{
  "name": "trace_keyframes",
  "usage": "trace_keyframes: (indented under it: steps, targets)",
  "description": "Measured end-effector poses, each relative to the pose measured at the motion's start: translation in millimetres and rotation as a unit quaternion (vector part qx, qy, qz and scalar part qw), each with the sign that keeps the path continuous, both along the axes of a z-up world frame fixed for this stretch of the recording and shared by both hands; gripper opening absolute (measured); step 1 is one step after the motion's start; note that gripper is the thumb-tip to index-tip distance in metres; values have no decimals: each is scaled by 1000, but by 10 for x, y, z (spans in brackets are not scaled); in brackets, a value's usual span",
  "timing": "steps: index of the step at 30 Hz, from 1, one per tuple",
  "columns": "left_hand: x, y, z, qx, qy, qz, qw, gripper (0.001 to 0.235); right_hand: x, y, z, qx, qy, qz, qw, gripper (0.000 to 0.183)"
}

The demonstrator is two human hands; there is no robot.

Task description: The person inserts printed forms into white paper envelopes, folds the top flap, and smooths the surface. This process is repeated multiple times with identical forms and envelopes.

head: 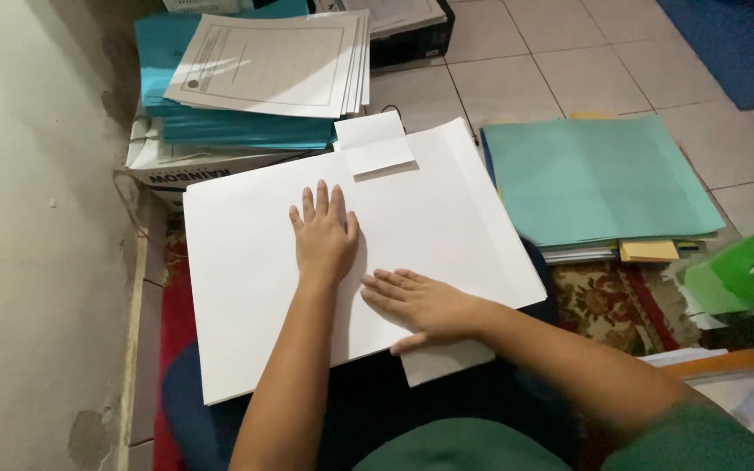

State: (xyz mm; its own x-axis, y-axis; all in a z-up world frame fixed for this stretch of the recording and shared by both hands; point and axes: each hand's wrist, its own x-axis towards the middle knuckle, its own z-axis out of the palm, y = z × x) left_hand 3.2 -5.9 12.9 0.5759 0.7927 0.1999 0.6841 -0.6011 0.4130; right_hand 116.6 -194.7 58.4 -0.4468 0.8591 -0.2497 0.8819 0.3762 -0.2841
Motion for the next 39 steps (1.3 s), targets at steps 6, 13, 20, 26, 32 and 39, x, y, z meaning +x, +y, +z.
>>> trace_keyframes:
  steps: [6,13,20,26,32,39]
  targets:
    - [-57,11,26,-37,-24,1,999,55,391,826,-179,76,-13,-287,955,85]
    - [-57,38,6,-31,-12,-1,999,54,432,1365,-18,117,-33,-330,936,86]
    - [-14,52,37,-51,-11,-2,999,54,1078,2056,-415,154,-29,-315,936,84]
    - [-9,70,54,-59,1,2,998,56,1095,2308,-552,185,-50,-276,942,70]
    - [80,139,-159,-33,-17,10,999,58,820,2556,-559,237,9,-326,915,39]
    - [34,125,-110,-46,-20,0,999,57,723,2286,-321,222,53,-351,908,36]
